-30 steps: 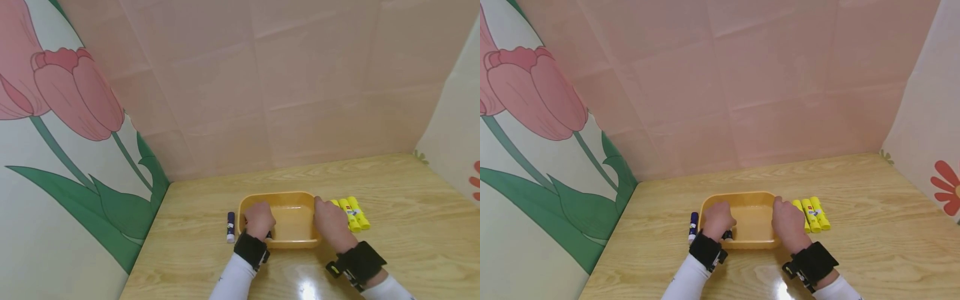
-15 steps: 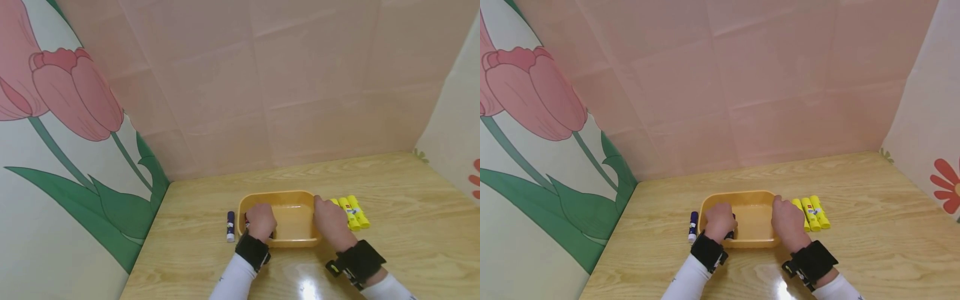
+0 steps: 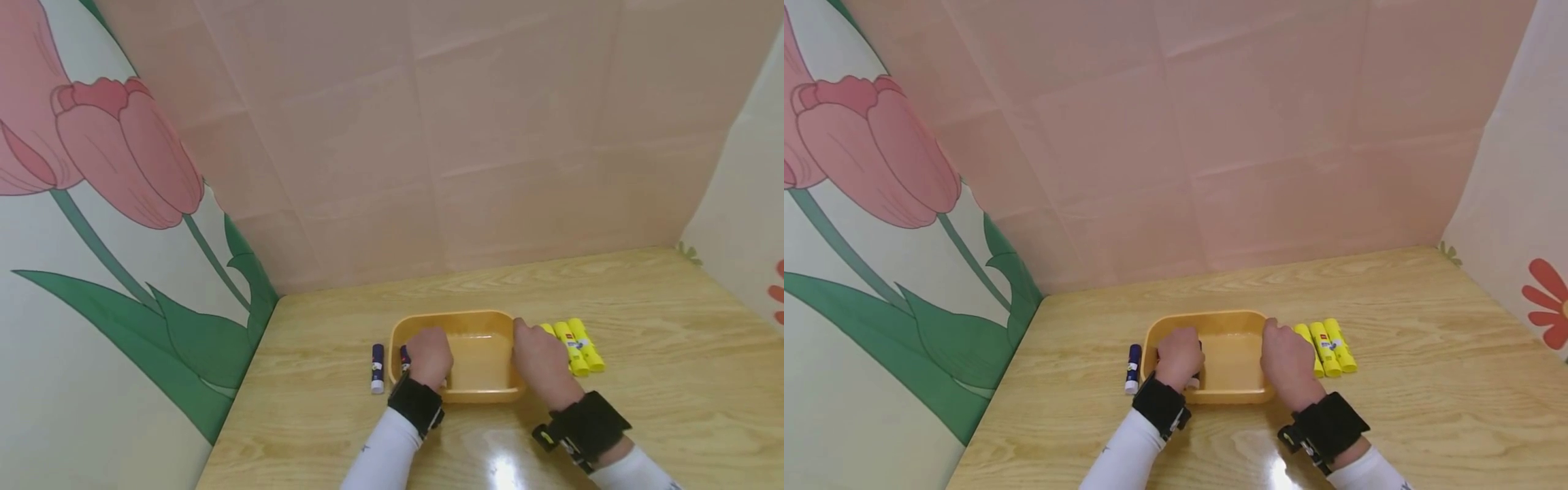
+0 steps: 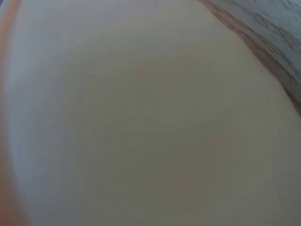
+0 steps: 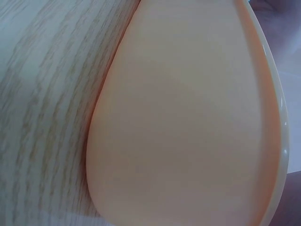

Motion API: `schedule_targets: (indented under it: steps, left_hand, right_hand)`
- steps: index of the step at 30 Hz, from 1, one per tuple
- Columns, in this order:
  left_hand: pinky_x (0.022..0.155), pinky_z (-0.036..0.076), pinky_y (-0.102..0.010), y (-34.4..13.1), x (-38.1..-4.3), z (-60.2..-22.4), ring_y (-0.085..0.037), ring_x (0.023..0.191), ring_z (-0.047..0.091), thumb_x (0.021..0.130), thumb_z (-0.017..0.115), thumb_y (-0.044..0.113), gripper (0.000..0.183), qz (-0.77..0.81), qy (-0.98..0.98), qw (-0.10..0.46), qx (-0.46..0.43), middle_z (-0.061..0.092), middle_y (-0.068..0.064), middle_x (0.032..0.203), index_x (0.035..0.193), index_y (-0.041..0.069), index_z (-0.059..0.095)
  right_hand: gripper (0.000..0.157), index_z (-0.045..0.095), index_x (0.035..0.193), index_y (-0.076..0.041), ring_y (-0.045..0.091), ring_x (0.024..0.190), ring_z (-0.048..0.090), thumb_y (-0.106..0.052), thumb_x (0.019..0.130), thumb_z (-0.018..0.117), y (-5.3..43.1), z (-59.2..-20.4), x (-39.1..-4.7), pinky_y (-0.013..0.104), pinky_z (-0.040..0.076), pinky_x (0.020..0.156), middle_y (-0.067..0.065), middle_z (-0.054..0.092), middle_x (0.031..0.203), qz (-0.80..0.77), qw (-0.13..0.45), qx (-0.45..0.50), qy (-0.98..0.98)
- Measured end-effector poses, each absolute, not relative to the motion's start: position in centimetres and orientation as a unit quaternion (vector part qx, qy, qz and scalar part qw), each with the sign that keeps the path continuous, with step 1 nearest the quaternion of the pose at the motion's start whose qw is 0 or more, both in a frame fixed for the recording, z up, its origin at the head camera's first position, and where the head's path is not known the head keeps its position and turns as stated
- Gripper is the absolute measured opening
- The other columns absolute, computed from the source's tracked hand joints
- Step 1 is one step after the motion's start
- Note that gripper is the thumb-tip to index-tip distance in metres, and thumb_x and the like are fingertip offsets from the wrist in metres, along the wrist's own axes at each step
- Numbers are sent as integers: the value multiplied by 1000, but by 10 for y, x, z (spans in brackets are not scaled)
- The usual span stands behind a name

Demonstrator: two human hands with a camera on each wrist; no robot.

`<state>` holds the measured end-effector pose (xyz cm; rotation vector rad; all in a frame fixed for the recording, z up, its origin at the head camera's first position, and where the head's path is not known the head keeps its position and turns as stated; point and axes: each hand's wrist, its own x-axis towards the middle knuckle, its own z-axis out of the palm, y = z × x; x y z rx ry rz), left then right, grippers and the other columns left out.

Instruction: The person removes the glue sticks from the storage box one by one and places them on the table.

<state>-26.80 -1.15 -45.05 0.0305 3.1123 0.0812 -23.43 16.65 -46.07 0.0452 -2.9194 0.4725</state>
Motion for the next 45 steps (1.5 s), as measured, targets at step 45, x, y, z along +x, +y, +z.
schedule_targets:
  steps: [45]
  left_hand:
    - [54, 41, -34, -25, -268, -458, -18, 65, 53, 82, 81, 30, 25, 122, 992, 0, 36, 58, 0, 76, 96, 16, 66]
  right_hand:
    - [14, 52, 99, 8, 33, 57, 57, 4, 87, 55, 165, -461, -232, 45, 45, 43, 19, 55, 67, 153, 103, 15, -983]
